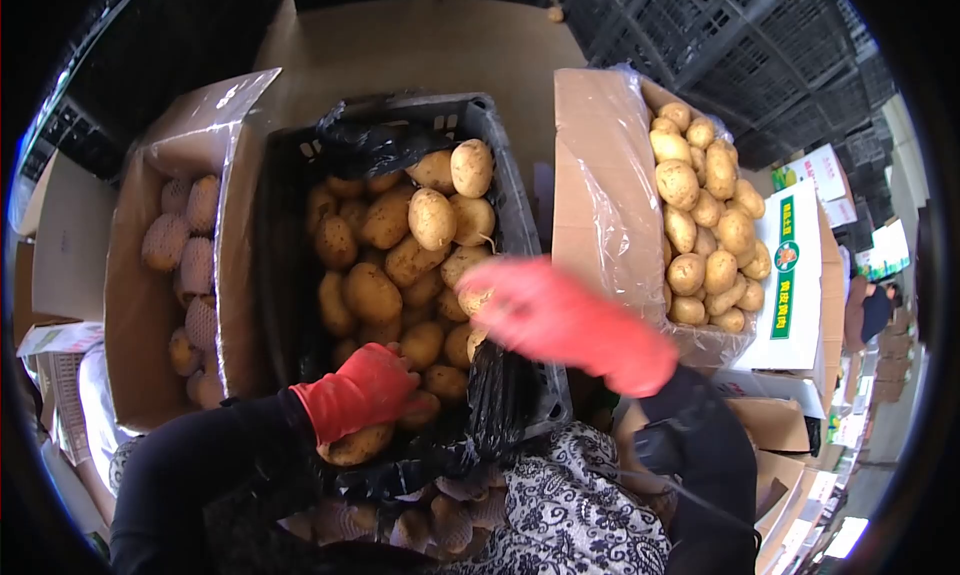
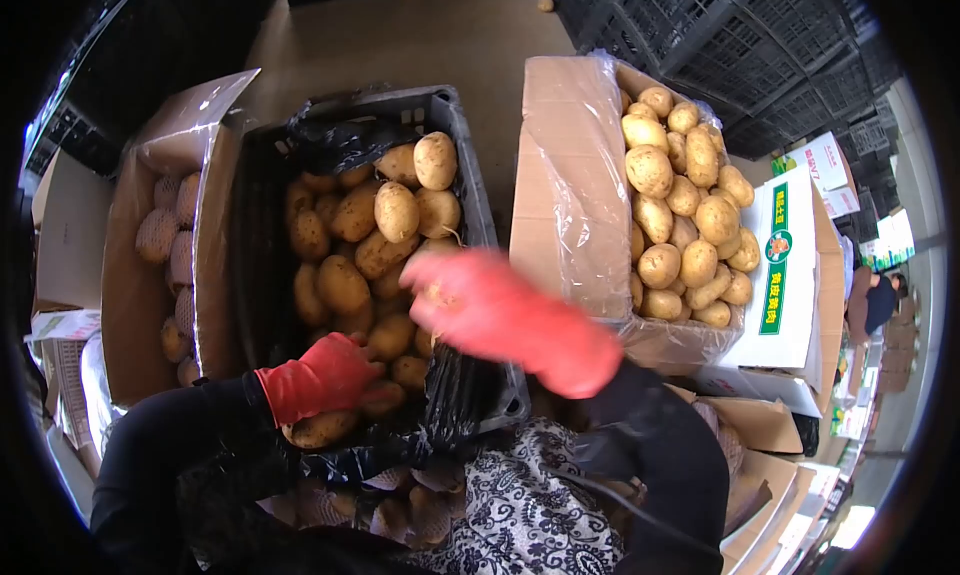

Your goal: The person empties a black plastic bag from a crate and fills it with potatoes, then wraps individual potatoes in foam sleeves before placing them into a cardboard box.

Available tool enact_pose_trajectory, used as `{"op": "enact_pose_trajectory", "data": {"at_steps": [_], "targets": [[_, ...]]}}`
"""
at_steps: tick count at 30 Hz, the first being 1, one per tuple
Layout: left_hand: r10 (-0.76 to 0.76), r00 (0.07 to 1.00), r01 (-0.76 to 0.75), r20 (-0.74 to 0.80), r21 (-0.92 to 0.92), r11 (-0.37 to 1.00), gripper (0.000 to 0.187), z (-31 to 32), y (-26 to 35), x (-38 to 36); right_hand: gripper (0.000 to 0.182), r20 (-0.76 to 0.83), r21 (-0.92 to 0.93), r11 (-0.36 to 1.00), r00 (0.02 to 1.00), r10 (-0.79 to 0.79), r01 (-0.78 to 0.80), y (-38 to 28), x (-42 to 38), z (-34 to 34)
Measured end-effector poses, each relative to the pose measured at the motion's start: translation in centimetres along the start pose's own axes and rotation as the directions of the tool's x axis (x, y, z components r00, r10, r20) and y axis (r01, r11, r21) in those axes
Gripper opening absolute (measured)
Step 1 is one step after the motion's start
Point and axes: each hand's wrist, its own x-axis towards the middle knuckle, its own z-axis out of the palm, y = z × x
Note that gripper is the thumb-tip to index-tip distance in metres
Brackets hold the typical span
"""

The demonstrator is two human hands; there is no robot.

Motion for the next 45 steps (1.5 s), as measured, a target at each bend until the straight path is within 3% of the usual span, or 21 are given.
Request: {"op": "enact_pose_trajectory", "data": {"at_steps": [3,6,9,13,17,19,21,24,27,28,29,32,34,35,36,37,39,40,41,43,45], "targets": [[0.042,0.998,-0.045,-0.039,-0.074,0.996,0.044,-0.1,-0.6,-2.4,0.037,0.546,-0.261,0.961,0.835,0.068,0.092,4.2,0.8,9.1],[0.064,0.993,-0.056,0.097,-0.085,0.995,0.058,-3.6,0.6,-6.3,0.036,0.545,-0.385,0.917,0.828,0.136,0.103,4.7,-0.1,14.2],[-0.132,0.972,0.184,0.192,-0.281,0.942,0.072,-6.0,1.6,-10.4,0.037,0.497,-0.555,0.823,0.84,0.216,0.117,4.7,-0.8,15.1],[-0.13,0.99,0.107,-0.064,-0.28,0.954,0.082,-2.2,2.5,-13.0,0.03,0.575,-0.539,0.842,0.721,0.386,-0.021,2.4,-1.7,12.3],[-0.335,0.919,0.212,-0.208,-0.457,0.864,0.056,-2.9,2.1,-12.7,0.028,0.634,-0.598,0.802,0.615,0.47,0.004,2.3,-3.4,8.4],[-0.409,0.836,0.168,-0.365,-0.54,0.825,0.034,-2.6,-0.6,-12.1,0.028,0.604,-0.577,0.816,0.691,0.397,0.035,2.4,-5.0,6.8],[-0.449,0.741,0.169,-0.499,-0.509,0.844,0.038,-3.7,-2.7,-12.2,0.028,0.521,-0.595,0.803,0.774,0.36,0.027,1.7,-5.2,6.1],[-0.301,0.811,0.017,-0.502,-0.494,0.87,0.046,-6.3,-0.7,-11.5,0.024,0.269,-0.643,0.765,0.927,0.26,-0.027,1.1,-3.3,6.7],[0.017,0.838,-0.201,-0.545,-0.279,0.939,0.052,-1.8,4.1,-10.7,0.037,0.317,-0.473,0.821,0.931,-0.179,0.319,5.5,-1.2,9.5],[0.018,0.922,-0.101,-0.387,-0.197,0.975,0.05,0.0,6.3,-10.9,0.039,0.341,-0.579,0.728,0.921,-0.191,0.366,6.8,-0.7,10.7],[-0.005,0.976,-0.016,-0.217,-0.095,0.995,0.049,1.1,7.8,-11.3,0.041,0.364,-0.672,0.62,0.91,-0.199,0.405,8.1,-0.3,12.0],[0.204,0.758,-0.195,-0.619,0.084,0.977,0.026,0.6,9.2,-12.8,0.048,0.34,-0.834,0.469,0.94,0.021,0.291,9.2,1.1,15.7],[0.16,0.898,-0.215,-0.409,-0.091,0.972,0.022,0.8,11.7,-14.2,0.06,0.358,-0.865,0.449,0.903,0.239,0.224,7.0,2.1,15.2],[0.156,0.96,-0.213,-0.232,-0.246,0.946,0.03,2.5,13.4,-14.5,0.063,0.363,-0.826,0.543,0.879,0.31,0.15,5.2,2.3,14.3],[-0.013,0.895,-0.255,-0.446,-0.535,0.806,0.029,8.9,16.3,-13.5,0.066,0.381,-0.774,0.628,0.848,0.367,0.076,3.9,2.6,13.3],[0.074,0.957,-0.223,-0.281,-0.545,0.809,0.03,8.6,15.7,-14.3,0.069,0.411,-0.71,0.704,0.815,0.408,0.006,2.9,3.4,12.6],[0.238,0.968,-0.161,0.08,-0.53,0.833,0.032,7.9,14.6,-16.1,0.078,0.317,-0.181,0.956,0.906,0.279,-0.231,10.0,2.2,15.1],[0.183,0.98,-0.197,-0.079,-0.527,0.827,0.033,6.7,13.7,-17.2,0.084,0.367,0.02,0.903,0.844,0.392,-0.429,6.2,1.8,13.9],[0.134,0.96,-0.246,-0.245,-0.517,0.82,0.035,5.3,12.9,-17.8,0.083,0.301,-0.07,0.915,0.866,0.4,-0.398,5.0,1.6,14.0],[0.038,0.998,-0.059,-0.057,-0.445,0.893,0.038,0.6,10.8,-18.1,0.081,0.166,-0.262,0.9,0.902,0.398,-0.349,3.3,0.4,14.1],[-0.095,0.899,-0.109,-0.427,-0.429,0.897,0.036,1.4,9.7,-20.3,0.064,0.004,-0.539,0.835,0.991,0.134,-0.111,3.8,-1.1,15.5]]}}
